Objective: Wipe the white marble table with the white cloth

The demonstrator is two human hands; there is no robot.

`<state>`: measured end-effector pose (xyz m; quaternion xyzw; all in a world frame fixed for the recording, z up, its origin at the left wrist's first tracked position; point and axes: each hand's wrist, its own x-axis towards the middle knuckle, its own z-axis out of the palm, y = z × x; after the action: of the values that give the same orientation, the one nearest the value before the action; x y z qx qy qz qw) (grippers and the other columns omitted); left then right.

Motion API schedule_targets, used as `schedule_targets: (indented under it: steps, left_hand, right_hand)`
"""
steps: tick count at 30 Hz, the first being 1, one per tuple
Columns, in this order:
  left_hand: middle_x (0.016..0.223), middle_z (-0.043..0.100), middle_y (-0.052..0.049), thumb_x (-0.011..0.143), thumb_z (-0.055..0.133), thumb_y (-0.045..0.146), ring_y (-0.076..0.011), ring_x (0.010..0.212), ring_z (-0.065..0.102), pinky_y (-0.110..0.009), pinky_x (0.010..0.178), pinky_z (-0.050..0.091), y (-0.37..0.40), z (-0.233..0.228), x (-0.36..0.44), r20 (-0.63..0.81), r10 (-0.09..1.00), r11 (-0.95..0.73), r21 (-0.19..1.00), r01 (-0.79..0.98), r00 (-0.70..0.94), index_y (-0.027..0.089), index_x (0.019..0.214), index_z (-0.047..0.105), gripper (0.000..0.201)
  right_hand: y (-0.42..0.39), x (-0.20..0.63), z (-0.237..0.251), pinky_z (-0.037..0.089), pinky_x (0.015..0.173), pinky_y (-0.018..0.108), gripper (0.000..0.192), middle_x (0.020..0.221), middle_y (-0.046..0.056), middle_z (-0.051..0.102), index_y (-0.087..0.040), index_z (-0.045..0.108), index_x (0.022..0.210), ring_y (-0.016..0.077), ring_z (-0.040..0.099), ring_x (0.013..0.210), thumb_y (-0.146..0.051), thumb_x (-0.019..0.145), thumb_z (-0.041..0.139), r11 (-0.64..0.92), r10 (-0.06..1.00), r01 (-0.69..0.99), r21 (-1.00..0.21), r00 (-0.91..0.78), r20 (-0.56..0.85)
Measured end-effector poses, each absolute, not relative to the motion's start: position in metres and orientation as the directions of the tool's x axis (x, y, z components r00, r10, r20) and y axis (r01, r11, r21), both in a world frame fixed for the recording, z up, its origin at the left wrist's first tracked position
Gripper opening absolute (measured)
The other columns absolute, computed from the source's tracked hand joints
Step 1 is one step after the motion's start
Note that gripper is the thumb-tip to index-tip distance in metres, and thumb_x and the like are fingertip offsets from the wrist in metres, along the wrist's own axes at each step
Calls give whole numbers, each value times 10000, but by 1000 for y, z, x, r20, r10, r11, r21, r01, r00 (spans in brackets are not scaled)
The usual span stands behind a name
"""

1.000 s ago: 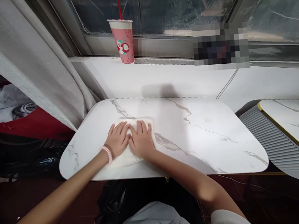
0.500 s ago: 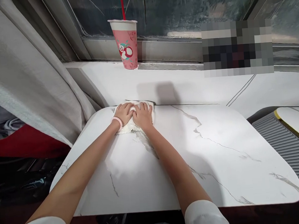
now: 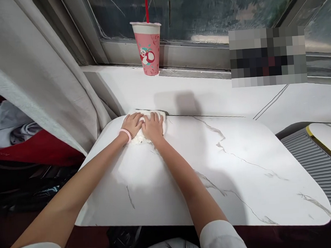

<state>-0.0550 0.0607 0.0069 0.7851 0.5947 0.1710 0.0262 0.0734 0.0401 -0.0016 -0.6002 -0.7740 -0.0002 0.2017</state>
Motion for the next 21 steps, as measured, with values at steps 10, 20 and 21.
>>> schedule_targets:
  steps: [10, 20, 21]
  left_hand:
    - [1459, 512, -128, 955, 263, 303, -256, 1392, 410, -478, 1191, 228, -77, 0, -84, 259, 948, -230, 148, 962, 187, 136, 1357, 515, 503]
    - [1413, 552, -155, 965, 215, 367, -282, 1344, 471, -501, 1157, 282, -174, -7, -124, 339, 919, -242, 90, 966, 199, 128, 1332, 525, 536]
    - [1411, 554, -154, 966, 216, 371, -280, 1343, 472, -501, 1155, 285, -179, -8, -128, 342, 919, -241, 92, 966, 197, 132, 1332, 521, 533]
  right_hand:
    - [-81, 57, 1, 132, 1184, 542, 443, 1530, 155, 385, -196, 487, 1416, 296, 278, 1439, -315, 1005, 374, 409, 901, 859, -307, -328, 283]
    - [-172, 32, 8, 99, 1180, 586, 497, 1548, 223, 328, -141, 414, 1453, 340, 223, 1464, -345, 1001, 386, 508, 860, 784, -356, -443, 251]
    - [-177, 30, 10, 97, 1180, 587, 500, 1549, 228, 324, -137, 411, 1454, 345, 221, 1465, -343, 1000, 384, 519, 855, 777, -358, -456, 249]
